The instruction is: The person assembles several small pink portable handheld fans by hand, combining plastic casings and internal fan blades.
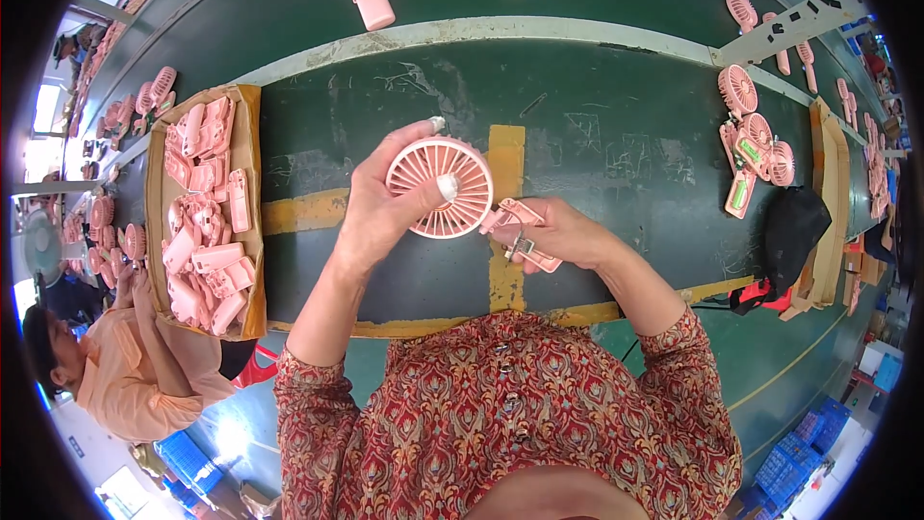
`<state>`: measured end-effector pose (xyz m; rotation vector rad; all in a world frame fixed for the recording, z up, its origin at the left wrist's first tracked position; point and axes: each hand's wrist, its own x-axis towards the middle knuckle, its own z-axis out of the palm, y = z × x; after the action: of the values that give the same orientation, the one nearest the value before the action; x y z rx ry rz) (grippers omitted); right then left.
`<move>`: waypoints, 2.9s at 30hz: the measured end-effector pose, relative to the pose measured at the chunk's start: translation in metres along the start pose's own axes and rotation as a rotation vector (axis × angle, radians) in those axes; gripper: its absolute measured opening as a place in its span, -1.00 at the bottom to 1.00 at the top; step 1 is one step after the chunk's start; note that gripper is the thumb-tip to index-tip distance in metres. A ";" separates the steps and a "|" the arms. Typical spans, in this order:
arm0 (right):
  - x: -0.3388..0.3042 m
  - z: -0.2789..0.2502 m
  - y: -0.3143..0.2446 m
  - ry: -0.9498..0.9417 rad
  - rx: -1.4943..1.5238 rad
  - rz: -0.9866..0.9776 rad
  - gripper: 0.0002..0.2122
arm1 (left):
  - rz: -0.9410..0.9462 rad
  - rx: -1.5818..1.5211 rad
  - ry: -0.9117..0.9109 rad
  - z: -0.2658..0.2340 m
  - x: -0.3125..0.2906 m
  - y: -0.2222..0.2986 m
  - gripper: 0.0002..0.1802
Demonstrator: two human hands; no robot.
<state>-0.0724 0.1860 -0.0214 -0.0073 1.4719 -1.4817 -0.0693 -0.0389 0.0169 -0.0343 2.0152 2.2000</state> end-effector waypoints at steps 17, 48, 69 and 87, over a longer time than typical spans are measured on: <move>-0.003 0.021 0.011 0.039 0.033 -0.323 -0.83 | 0.033 0.298 -0.003 0.007 0.007 0.000 -0.37; 0.026 0.030 0.028 0.151 0.312 -0.214 -0.71 | 0.331 0.783 0.083 0.027 -0.035 -0.050 -0.82; 0.027 0.024 0.029 0.153 0.558 -0.208 -0.64 | 0.154 0.727 0.067 0.031 -0.038 -0.058 -0.94; 0.028 0.025 0.037 0.178 0.481 -0.243 -0.67 | 0.344 0.889 0.072 0.040 -0.036 -0.051 -0.75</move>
<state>-0.0485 0.1594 -0.0602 0.2502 1.2477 -2.0507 -0.0235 0.0012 -0.0254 0.3596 3.0166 1.2416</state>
